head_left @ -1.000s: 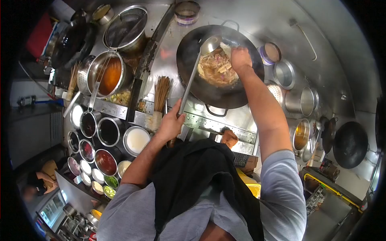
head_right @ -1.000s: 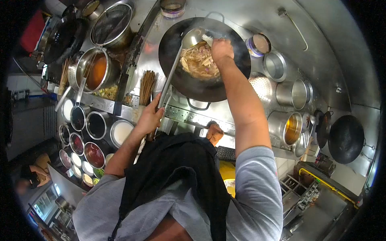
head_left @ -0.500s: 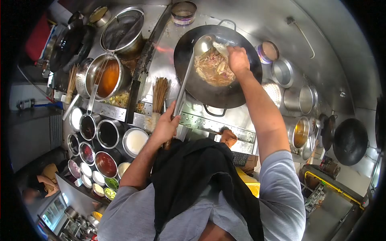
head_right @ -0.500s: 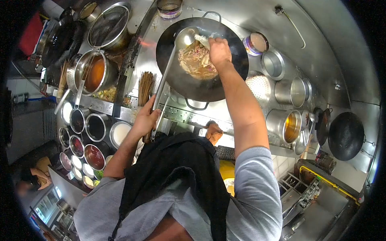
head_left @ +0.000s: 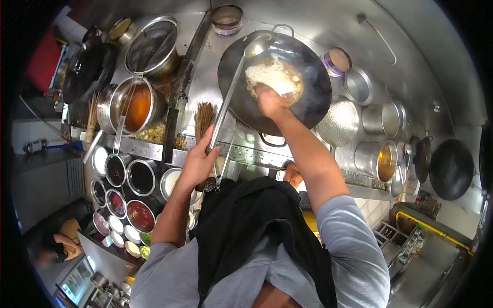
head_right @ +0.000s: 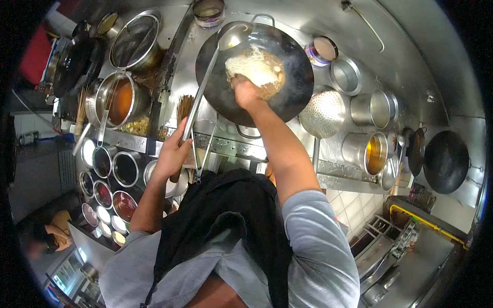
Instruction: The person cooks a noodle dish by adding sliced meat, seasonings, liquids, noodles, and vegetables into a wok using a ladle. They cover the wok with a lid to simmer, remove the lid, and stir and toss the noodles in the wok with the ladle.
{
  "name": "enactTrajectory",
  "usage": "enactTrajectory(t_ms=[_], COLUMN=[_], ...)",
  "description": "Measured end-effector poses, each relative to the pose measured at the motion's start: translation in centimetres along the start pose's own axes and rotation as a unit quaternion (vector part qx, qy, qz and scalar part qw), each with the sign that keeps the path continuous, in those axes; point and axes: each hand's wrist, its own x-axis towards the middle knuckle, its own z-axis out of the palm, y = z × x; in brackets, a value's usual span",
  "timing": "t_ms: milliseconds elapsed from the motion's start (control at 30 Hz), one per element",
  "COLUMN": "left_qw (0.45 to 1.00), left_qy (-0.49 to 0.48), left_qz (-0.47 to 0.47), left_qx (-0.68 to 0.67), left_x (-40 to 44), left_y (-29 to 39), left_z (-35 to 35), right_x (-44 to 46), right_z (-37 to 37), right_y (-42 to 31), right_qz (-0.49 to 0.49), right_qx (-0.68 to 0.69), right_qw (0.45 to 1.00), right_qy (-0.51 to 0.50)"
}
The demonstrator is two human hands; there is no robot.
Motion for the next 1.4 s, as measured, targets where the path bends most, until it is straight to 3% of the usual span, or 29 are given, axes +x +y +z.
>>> enactTrajectory(t_ms=[100, 167, 233, 267, 367, 500, 533, 700, 800, 900, 1000, 1067, 1100, 1133, 1167, 1233, 1300, 1367, 1400], left_qw=[0.998, 0.997, 0.986, 0.988, 0.958, 0.923, 0.908, 0.913, 0.929, 0.951, 0.929, 0.912, 0.899, 0.874, 0.921, 0.896, 0.860, 0.886, 0.881], left_qy=[-0.009, -0.040, -0.081, -0.071, -0.118, -0.071, -0.081, -0.078, -0.065, -0.060, -0.021, -0.067, -0.078, -0.085, -0.135, -0.175, -0.122, -0.160, -0.159], left_qz=[0.046, -0.018, -0.096, -0.046, -0.072, 0.122, 0.107, 0.080, 0.080, 0.028, 0.104, 0.163, 0.160, 0.272, 0.127, 0.152, 0.213, 0.090, 0.092], left_qx=[0.035, 0.061, 0.113, 0.126, 0.252, 0.357, 0.398, 0.393, 0.355, 0.301, 0.354, 0.371, 0.399, 0.393, 0.343, 0.379, 0.446, 0.426, 0.435], left_x=[-1.0, -2.4, -3.4, -3.6, -3.1, -2.3, -2.3, -2.7, -3.5, -5.8, -5.9, -4.0, -6.1, -1.6, -3.8, 1.3, 6.7, 1.4, 1.7], left_y=[-1.1, 1.0, 1.8, 0.1, -0.4, -0.5, 0.8, 2.8, 1.5, 2.8, -0.2, -2.7, 0.2, -4.2, -0.4, -2.1, -3.0, 2.2, 2.7], left_z=[-0.9, -2.5, -3.9, -4.2, -4.9, -4.1, -4.1, -2.8, -1.6, 0.0, 2.2, 2.7, 4.2, 2.6, 3.9, 2.3, 1.4, 4.5, 5.5], right_x=[-0.5, -1.7, -3.7, -5.0, -11.5, -21.7, -24.3, -36.3, -43.2, -48.7, -53.6, -57.0, -58.8, -60.8, -62.8, -67.2, -72.0, -76.4, -78.8], right_z=[3.3, 2.7, -1.0, -3.3, -8.4, -10.3, -10.6, -9.9, -6.7, -5.2, -4.8, -4.1, -3.5, -3.4, -3.2, -2.0, -0.4, 2.4, 3.1], right_y=[2.4, 2.2, 0.5, -0.8, -3.9, -4.6, -4.9, -7.9, -8.7, -11.1, -13.2, -14.4, -14.7, -15.4, -16.3, -18.0, -20.6, -22.9, -24.9], right_qz=[-0.052, -0.081, -0.042, -0.023, 0.036, 0.098, 0.134, 0.299, 0.312, 0.361, 0.360, 0.362, 0.358, 0.369, 0.381, 0.420, 0.490, 0.532, 0.577], right_qx=[-0.021, -0.040, 0.076, 0.134, 0.183, 0.197, 0.202, 0.264, 0.239, 0.298, 0.252, 0.233, 0.229, 0.219, 0.212, 0.199, 0.169, 0.127, 0.161], right_qw=[0.996, 0.986, 0.987, 0.981, 0.961, 0.942, 0.938, 0.887, 0.890, 0.852, 0.860, 0.850, 0.843, 0.834, 0.824, 0.786, 0.728, 0.664, 0.592], right_qy=[0.066, 0.138, 0.136, 0.135, 0.203, 0.255, 0.246, 0.232, 0.229, 0.235, 0.259, 0.304, 0.328, 0.347, 0.362, 0.407, 0.449, 0.509, 0.539])
